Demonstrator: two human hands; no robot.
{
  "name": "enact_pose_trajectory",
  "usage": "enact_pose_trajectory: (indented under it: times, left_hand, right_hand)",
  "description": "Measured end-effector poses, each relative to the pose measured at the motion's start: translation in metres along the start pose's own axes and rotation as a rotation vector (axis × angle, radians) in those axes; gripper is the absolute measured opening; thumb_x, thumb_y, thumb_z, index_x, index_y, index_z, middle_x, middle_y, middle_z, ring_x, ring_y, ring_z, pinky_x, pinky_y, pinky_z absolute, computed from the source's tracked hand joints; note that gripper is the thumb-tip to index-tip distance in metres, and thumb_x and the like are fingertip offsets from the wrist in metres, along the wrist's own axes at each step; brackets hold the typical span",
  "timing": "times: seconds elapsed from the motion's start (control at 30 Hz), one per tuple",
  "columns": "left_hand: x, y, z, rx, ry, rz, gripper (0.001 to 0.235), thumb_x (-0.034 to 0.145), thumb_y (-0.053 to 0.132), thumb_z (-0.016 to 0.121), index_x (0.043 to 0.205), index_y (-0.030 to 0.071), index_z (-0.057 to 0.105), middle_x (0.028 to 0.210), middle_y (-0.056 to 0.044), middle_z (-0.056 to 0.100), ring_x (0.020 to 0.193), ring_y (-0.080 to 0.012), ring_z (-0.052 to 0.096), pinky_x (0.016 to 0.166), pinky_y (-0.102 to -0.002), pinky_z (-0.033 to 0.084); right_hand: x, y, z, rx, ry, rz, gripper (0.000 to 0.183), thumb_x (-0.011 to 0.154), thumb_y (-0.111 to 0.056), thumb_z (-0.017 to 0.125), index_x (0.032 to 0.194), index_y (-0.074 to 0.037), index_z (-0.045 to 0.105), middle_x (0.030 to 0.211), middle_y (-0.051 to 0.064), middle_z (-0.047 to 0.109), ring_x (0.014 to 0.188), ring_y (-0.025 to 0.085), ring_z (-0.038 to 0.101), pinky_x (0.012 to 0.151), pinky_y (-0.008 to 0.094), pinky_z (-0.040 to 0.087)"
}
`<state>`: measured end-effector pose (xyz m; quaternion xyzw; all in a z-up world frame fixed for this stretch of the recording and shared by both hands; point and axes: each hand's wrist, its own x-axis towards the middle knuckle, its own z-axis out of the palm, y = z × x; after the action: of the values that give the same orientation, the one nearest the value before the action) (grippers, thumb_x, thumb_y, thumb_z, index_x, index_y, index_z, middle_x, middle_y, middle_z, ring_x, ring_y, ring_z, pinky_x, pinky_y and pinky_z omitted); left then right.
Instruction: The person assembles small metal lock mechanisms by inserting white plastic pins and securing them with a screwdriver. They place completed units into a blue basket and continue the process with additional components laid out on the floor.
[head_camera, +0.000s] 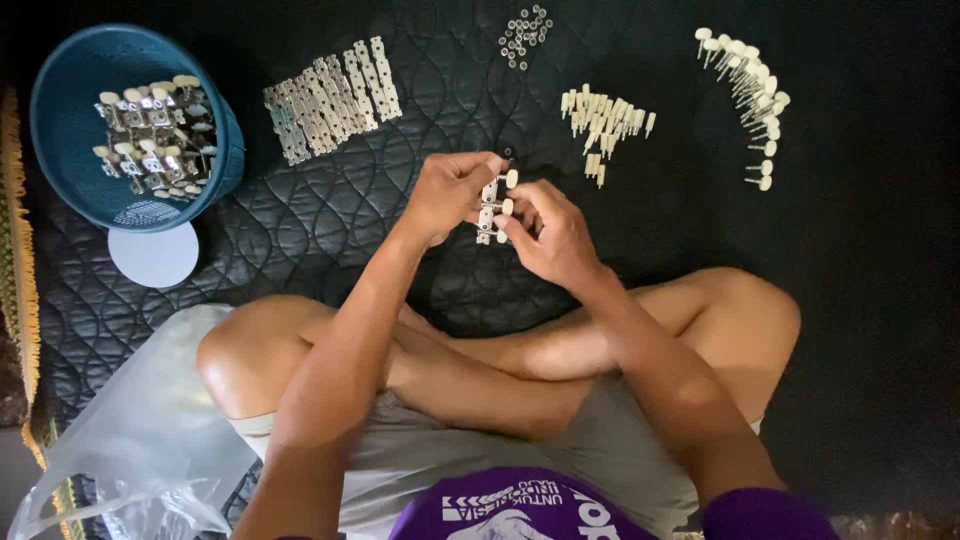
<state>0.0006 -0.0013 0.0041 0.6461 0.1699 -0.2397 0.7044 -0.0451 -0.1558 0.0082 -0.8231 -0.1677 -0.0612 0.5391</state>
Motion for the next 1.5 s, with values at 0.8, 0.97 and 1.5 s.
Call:
enact_pose_trajectory:
  times: [0.8, 0.97, 1.5]
  left_hand:
    - [-0.015, 0.017, 0.01, 0.033, -0.027, -0.101, 0.027, 0.08, 0.025, 0.062, 0.098, 0.005, 0.066, 0.07, -0.008, 0.063, 0.05, -0.0179, 0.063, 0.047, -0.033, 0.058]
    - [-0.023, 0.028, 0.013, 0.04, -0.018, -0.126, 0.029, 0.078, 0.025, 0.061, 0.101, 0.007, 0.065, 0.069, -0.007, 0.062, 0.047, -0.0159, 0.062, 0.047, -0.03, 0.059]
    - [-0.021, 0.022, 0.015, 0.056, -0.027, -0.124, 0.033, 0.076, 0.027, 0.066, 0.1, 0.006, 0.065, 0.08, -0.011, 0.065, 0.051, -0.0157, 0.061, 0.051, -0.031, 0.059]
  right_hand:
    - [0.02, -0.001, -0.024, -0.33, -0.104, -0.261, 0.019, 0.081, -0.003, 0.062, 0.099, -0.002, 0.057, 0.086, 0.012, 0.057, 0.067, 0.032, 0.061, 0.05, 0.039, 0.049]
    - [0.013, 0.018, -0.017, -0.508, -0.119, -0.37, 0.017, 0.086, -0.009, 0.056, 0.103, -0.006, 0.057, 0.085, 0.007, 0.056, 0.069, 0.026, 0.06, 0.051, 0.035, 0.049]
    - [0.005, 0.038, -0.004, 0.32, -0.06, 0.365, 0.012, 0.085, -0.009, 0.052, 0.095, -0.004, 0.058, 0.07, 0.011, 0.055, 0.06, 0.012, 0.049, 0.045, 0.025, 0.037]
